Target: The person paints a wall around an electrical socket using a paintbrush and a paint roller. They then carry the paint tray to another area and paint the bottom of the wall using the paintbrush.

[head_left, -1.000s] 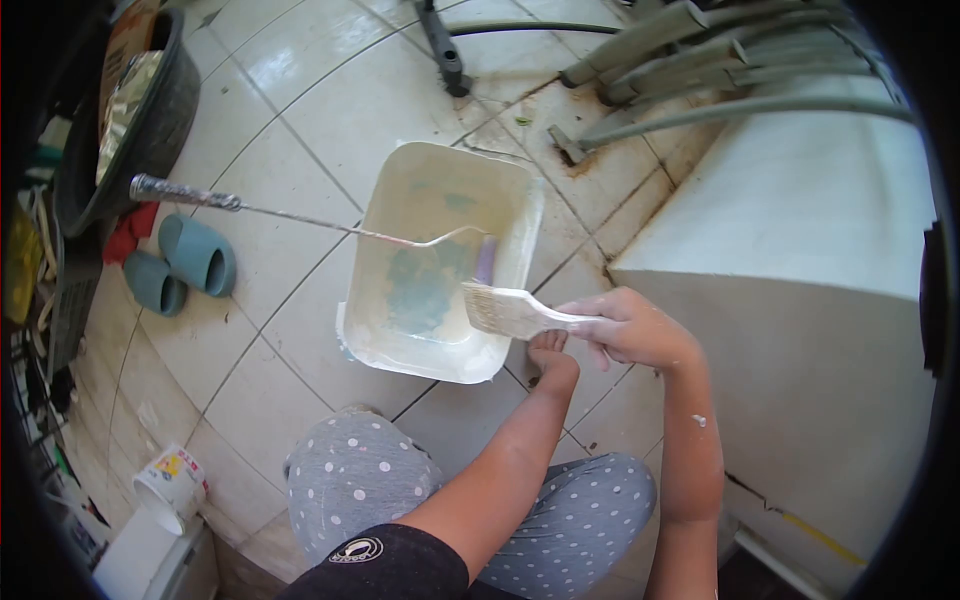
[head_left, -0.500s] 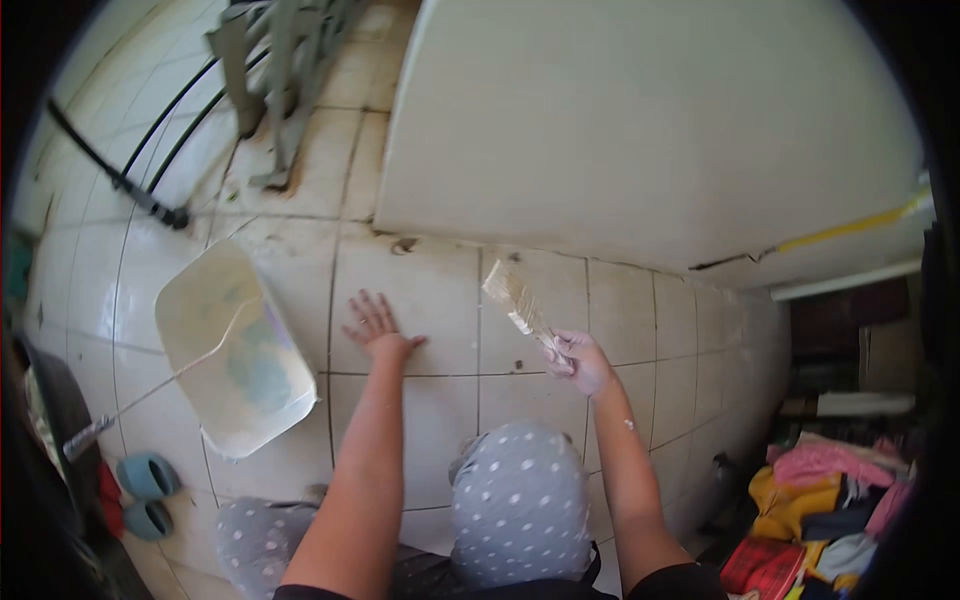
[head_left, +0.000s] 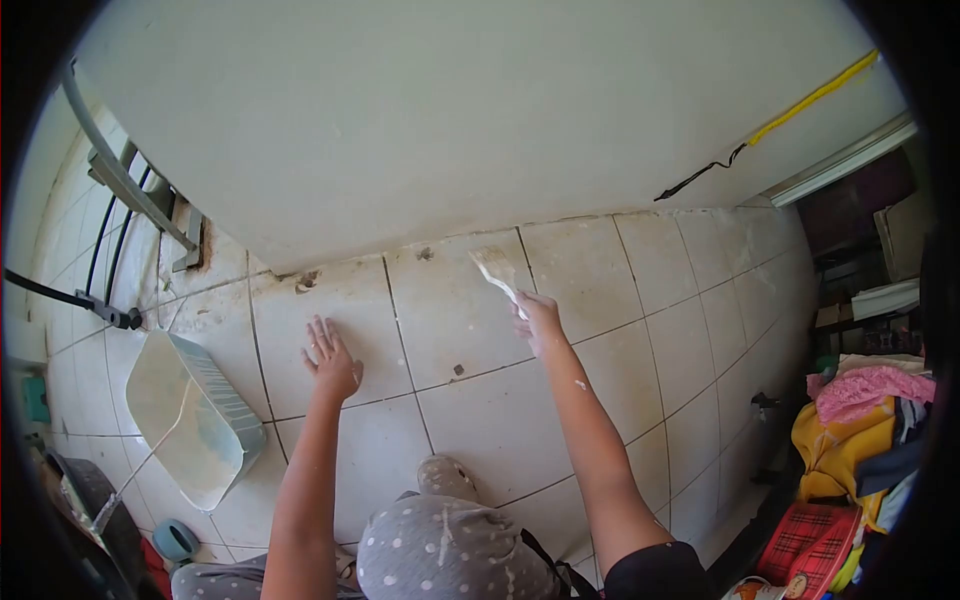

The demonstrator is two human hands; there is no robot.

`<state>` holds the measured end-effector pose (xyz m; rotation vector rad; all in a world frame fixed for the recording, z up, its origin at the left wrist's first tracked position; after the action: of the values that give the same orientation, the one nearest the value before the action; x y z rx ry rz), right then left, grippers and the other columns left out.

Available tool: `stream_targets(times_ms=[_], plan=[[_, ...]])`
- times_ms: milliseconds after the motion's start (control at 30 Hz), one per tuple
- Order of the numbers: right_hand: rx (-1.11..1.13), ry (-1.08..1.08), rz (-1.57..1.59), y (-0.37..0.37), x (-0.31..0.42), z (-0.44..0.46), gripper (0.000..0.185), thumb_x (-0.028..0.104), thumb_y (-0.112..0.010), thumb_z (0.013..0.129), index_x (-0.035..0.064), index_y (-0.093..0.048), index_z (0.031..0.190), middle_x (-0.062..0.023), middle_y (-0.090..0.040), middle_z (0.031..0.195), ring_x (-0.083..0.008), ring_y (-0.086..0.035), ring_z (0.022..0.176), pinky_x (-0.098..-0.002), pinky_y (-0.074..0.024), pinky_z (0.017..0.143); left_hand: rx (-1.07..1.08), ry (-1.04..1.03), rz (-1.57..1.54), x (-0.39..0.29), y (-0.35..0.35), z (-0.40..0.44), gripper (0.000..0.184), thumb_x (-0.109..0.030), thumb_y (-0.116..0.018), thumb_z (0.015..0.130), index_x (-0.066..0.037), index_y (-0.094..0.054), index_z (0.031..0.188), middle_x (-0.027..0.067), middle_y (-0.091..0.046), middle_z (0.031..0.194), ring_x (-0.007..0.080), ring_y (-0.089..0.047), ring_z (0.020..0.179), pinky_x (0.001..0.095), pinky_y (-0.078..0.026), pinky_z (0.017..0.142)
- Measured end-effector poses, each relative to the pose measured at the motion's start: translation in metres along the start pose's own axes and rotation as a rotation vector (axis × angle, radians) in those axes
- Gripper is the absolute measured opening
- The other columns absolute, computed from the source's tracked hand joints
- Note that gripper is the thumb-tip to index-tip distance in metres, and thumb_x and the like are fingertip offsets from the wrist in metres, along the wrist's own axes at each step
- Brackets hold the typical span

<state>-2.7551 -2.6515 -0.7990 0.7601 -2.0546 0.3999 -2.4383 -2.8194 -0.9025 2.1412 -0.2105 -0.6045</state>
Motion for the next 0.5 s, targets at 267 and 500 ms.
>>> stream_targets(times_ms=[267, 500], plan=[[-0.021, -0.034, -0.019, -0.034, 0.006, 0.041, 0.017, 0.016, -0.055, 0.095, 0.0034, -0.06, 0.085, -0.0002, -0.051, 0.067, -0.0055, -0.035, 0.043, -0.0233, -0.0253, 0.038, 0.105, -0.031, -0.166, -0.049, -0.019, 0.014, 0.145, -0.073, -0.072, 0.064, 0.0, 0.019, 0.149, 0.0195, 0.023, 0.158, 0.037, 0.021, 0.146, 0.0638, 0.001, 0.112], [-0.104, -0.068, -0.02, -0.042, 0.012, 0.05, 0.013, 0.014, -0.056, 0.092, 0.0037, -0.063, 0.089, -0.0008, -0.053, 0.068, -0.0057, -0.037, 0.045, -0.0231, -0.0284, 0.039, 0.098, -0.036, -0.143, -0.046, -0.026, 0.019, 0.151, -0.076, -0.073, 0.059, 0.0, 0.024, 0.147, 0.0205, 0.027, 0.156, 0.039, 0.025, 0.144, 0.0649, 0.0, 0.11]])
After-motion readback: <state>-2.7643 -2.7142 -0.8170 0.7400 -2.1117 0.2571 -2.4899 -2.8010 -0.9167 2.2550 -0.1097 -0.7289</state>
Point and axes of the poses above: each hand's wrist, its own z-axis towards the middle knuckle, its own y-axis out of the back of the hand, x = y × z, the point moved 2 cm from there along z, towards the middle knuckle
